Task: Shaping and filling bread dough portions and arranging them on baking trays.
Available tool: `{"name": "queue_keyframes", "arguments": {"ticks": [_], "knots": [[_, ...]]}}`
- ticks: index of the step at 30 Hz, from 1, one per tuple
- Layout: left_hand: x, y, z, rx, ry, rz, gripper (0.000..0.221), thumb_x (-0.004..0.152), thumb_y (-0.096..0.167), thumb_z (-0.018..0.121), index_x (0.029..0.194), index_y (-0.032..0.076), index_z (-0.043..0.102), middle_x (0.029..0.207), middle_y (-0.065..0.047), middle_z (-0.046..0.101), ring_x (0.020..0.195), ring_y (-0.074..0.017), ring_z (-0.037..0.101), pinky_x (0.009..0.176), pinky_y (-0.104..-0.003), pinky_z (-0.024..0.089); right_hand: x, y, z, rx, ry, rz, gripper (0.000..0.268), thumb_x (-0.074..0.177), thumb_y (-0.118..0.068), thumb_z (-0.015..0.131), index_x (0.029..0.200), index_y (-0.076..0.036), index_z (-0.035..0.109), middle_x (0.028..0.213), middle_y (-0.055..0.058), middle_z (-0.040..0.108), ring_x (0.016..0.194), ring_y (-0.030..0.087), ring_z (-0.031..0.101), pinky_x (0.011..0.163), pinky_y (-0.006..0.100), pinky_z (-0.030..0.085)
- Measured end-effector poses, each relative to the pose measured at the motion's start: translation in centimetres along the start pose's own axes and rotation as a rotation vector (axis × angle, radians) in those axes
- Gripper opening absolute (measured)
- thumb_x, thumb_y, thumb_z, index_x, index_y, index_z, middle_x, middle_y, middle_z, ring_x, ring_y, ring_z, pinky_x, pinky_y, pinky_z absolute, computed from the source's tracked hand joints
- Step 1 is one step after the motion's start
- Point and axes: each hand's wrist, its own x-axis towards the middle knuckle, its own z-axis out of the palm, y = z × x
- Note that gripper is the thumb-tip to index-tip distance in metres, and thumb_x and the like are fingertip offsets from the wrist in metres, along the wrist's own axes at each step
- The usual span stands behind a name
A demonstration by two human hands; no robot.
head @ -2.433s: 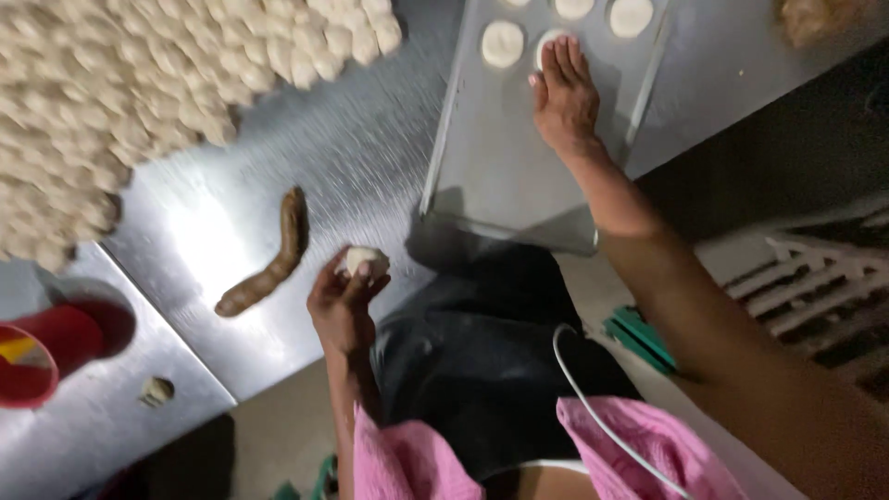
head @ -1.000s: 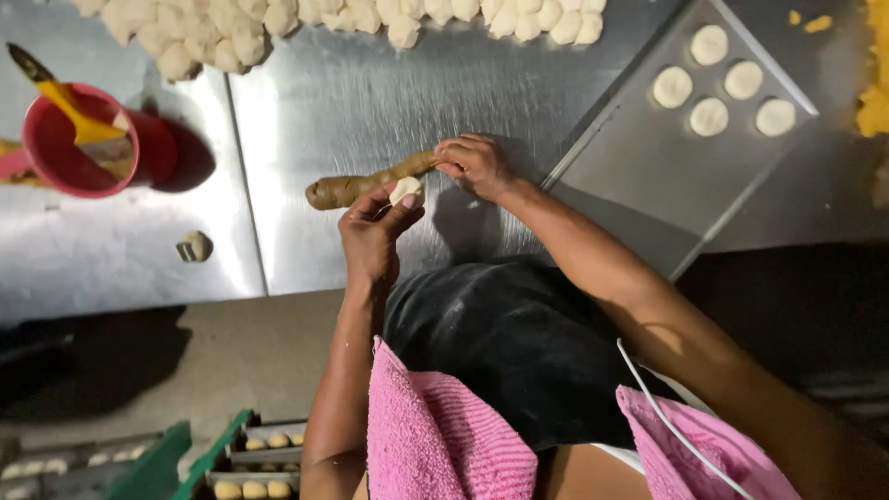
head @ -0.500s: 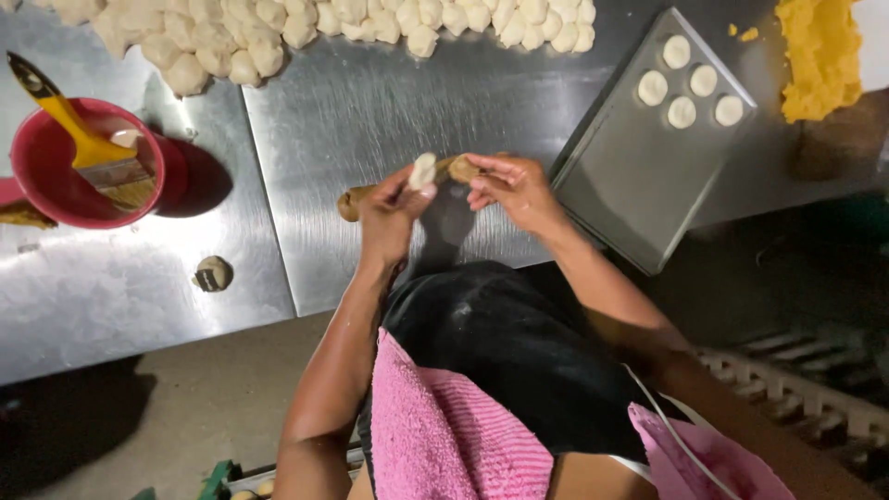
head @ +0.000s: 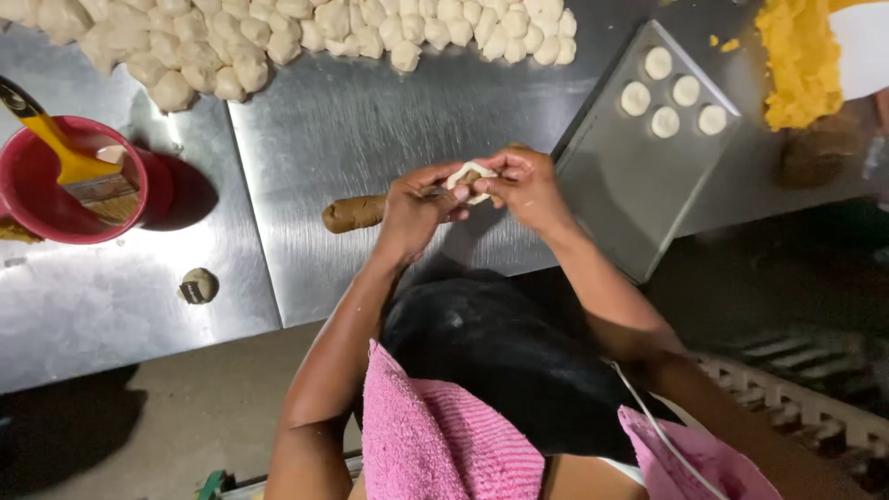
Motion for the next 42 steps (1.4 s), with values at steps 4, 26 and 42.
{"name": "queue_keyframes", "arguments": {"ticks": [4,26,42], "knots": [[1.4,-2.2,1.7,0.177,0.15,0.096,0.024,0.097,0.004,0.072,0.12,-0.002,0.072,0.102,-0.01,0.076,0.084,-0.0143,0.073,0.068,-0.028,0.064,-1.4,-1.3,0.3,-0.47,0.138,-0.312,0.038,0.095,0.006,0.076,0.131,-0.003,0.067,0.111,0.006,0.062,0.094,0.019,0.063,0.079,0.031,0.055],[6.3,-8.0,7.1,0.232,0.273,0.123,0.024,0.098,0.005,0.072,0.121,0.001,0.071,0.105,-0.007,0.07,0.088,-0.0156,0.071,0.073,-0.028,0.065,0.1,0.2,-8.8,-0.311,0.072,-0.482,0.034,0.098,-0.002,0.075,0.13,0.002,0.067,0.113,0.011,0.063,0.096,0.018,0.067,0.082,0.029,0.058],[8.6,-9.0,7.8,1.264,0.223,0.486,0.026,0.084,0.0,0.067,0.102,0.017,0.075,0.098,-0.017,0.068,0.078,-0.0361,0.07,0.065,-0.044,0.056,-0.2,3.9,-11.2,-0.632,0.149,-0.463,0.017,0.09,0.006,0.065,0.105,0.0,0.07,0.101,0.012,0.069,0.085,0.026,0.07,0.071,0.036,0.055]]}}
